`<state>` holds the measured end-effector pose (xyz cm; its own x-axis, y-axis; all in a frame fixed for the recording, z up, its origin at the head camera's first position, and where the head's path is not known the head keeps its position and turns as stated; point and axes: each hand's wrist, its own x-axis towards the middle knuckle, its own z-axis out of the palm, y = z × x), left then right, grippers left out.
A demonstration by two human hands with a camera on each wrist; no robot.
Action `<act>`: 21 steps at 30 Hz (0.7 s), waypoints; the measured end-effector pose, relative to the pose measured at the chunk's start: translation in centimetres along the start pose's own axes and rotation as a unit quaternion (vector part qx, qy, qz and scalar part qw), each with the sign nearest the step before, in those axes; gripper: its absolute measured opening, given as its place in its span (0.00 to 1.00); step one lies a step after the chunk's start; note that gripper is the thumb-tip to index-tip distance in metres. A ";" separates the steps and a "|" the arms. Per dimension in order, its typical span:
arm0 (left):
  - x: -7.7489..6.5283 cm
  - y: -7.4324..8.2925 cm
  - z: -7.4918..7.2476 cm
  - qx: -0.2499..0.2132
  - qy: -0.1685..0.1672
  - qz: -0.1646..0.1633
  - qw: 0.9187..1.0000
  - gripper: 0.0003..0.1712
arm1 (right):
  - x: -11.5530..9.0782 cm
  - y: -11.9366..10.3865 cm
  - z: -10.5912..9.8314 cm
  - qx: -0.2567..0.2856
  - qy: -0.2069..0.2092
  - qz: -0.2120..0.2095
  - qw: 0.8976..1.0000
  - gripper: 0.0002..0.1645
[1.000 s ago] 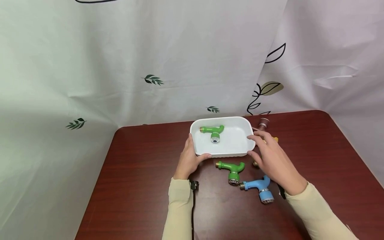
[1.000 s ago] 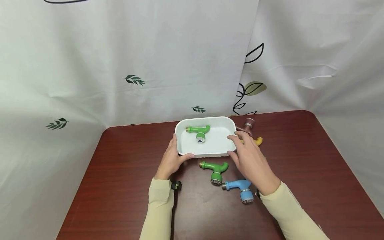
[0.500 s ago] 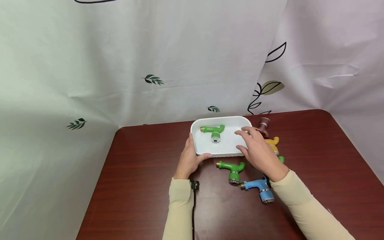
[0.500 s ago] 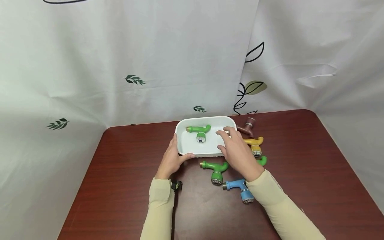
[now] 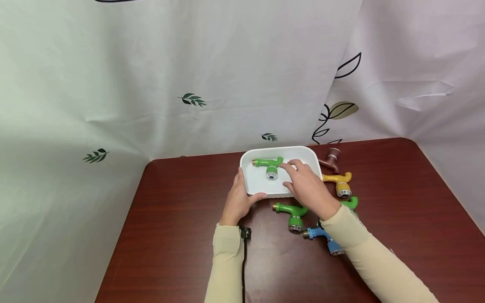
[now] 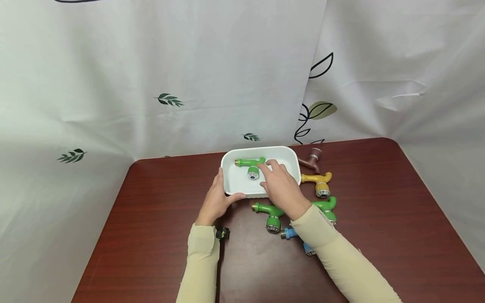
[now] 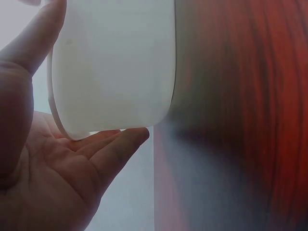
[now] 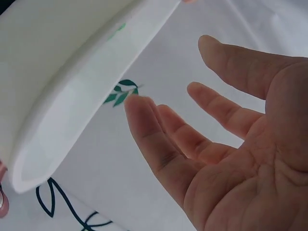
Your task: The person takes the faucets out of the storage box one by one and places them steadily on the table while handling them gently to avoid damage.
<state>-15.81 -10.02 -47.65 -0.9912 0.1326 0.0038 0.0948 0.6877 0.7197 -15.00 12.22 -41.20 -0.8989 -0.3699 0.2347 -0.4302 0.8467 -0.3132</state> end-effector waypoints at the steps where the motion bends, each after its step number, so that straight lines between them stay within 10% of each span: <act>1: 0.0 0.0 0.0 0.000 0.001 0.000 1.000 0.71 | 0.2 0.0 0.2 0.001 -0.004 0.001 1.000 0.31; 21: -0.1 -0.1 0.0 0.000 0.007 0.015 1.000 0.70 | 2.7 -0.3 3.1 0.020 -0.053 0.033 0.998 0.31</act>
<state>-15.73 -10.06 -47.74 -0.9891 0.1428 0.0360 0.1249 0.6836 0.7191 -17.60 9.80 -43.28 -0.9280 -0.3547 0.1141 -0.3713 0.8551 -0.3619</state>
